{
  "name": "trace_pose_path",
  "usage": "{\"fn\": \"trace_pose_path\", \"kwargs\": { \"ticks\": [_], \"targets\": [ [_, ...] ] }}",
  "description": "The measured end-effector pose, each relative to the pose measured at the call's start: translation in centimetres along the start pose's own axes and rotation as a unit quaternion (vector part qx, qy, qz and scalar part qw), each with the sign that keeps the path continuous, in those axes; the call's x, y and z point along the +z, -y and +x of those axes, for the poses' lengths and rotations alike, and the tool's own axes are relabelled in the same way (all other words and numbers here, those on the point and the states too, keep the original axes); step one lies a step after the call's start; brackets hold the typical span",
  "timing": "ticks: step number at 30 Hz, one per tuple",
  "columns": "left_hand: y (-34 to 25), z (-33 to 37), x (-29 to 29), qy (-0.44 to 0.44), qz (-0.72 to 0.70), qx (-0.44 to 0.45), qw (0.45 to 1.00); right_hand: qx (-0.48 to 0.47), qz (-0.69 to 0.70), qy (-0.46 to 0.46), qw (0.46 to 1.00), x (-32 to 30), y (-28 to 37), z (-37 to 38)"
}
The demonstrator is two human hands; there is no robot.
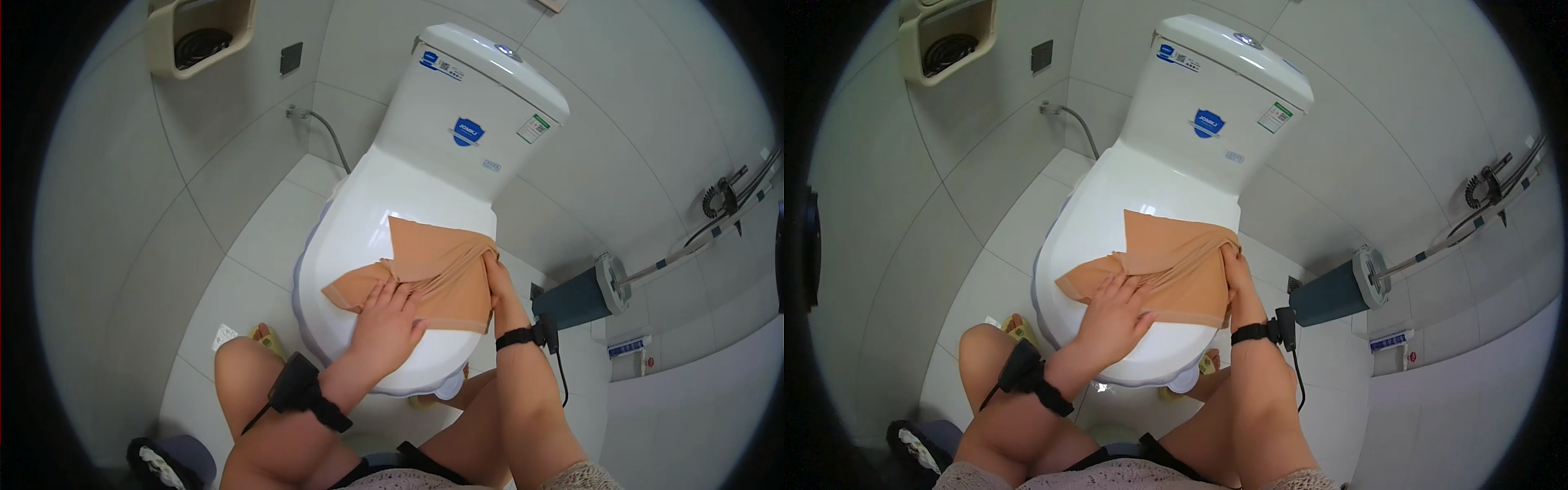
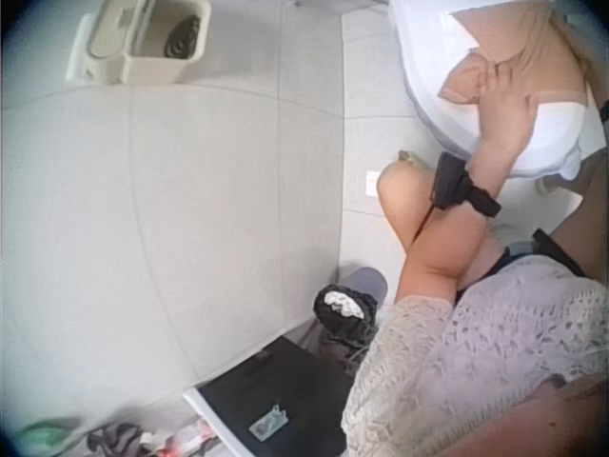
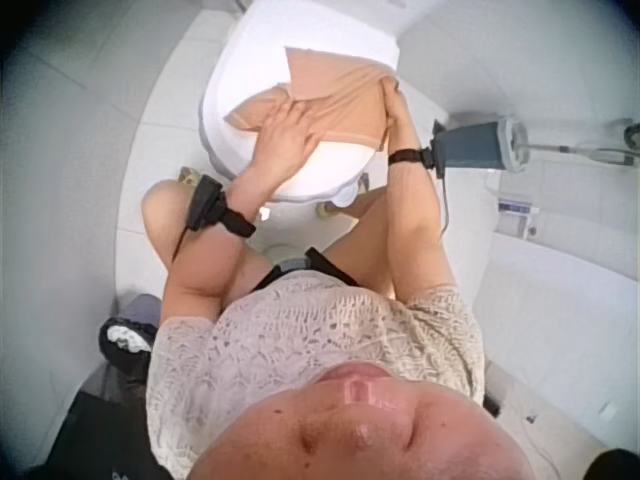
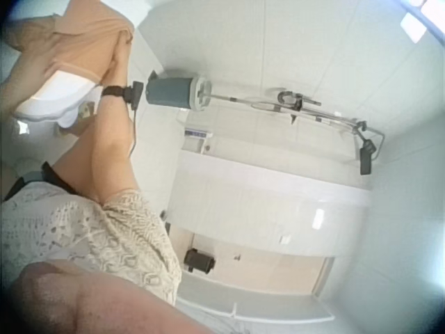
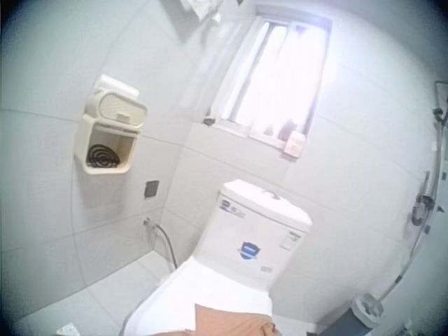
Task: Cleaning the lid and seat of a white toilet using a brown cloth.
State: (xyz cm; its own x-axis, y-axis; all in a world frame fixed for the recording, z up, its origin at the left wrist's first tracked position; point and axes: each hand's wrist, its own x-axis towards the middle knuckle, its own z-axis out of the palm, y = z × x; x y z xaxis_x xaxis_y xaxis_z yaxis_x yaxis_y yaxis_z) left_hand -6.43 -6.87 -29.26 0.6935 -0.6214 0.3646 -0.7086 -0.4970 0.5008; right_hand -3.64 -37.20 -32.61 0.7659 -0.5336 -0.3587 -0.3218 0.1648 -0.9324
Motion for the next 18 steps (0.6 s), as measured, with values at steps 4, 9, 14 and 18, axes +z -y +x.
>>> {"fn": "trace_pose_path", "kwargs": {
  "ticks": [4,9,14,18],
  "targets": [
    [0.0,1.6,0.3,0.023,-0.049,-0.032,0.998,-0.028,-0.028,-0.014,0.999,1.5,2.0,2.9],
    [0.3,3.2,0.2,0.018,-0.056,-0.024,0.998,-0.190,-0.306,-0.096,0.928,0.6,4.7,9.6],
    [1.3,3.2,-0.4,0.033,-0.059,-0.027,0.997,-0.225,-0.605,-0.081,0.759,8.3,8.7,10.5],
    [1.3,3.5,-0.1,0.036,-0.075,-0.024,0.996,-0.205,-0.657,-0.013,0.725,16.7,10.4,9.5]
  ]
}}
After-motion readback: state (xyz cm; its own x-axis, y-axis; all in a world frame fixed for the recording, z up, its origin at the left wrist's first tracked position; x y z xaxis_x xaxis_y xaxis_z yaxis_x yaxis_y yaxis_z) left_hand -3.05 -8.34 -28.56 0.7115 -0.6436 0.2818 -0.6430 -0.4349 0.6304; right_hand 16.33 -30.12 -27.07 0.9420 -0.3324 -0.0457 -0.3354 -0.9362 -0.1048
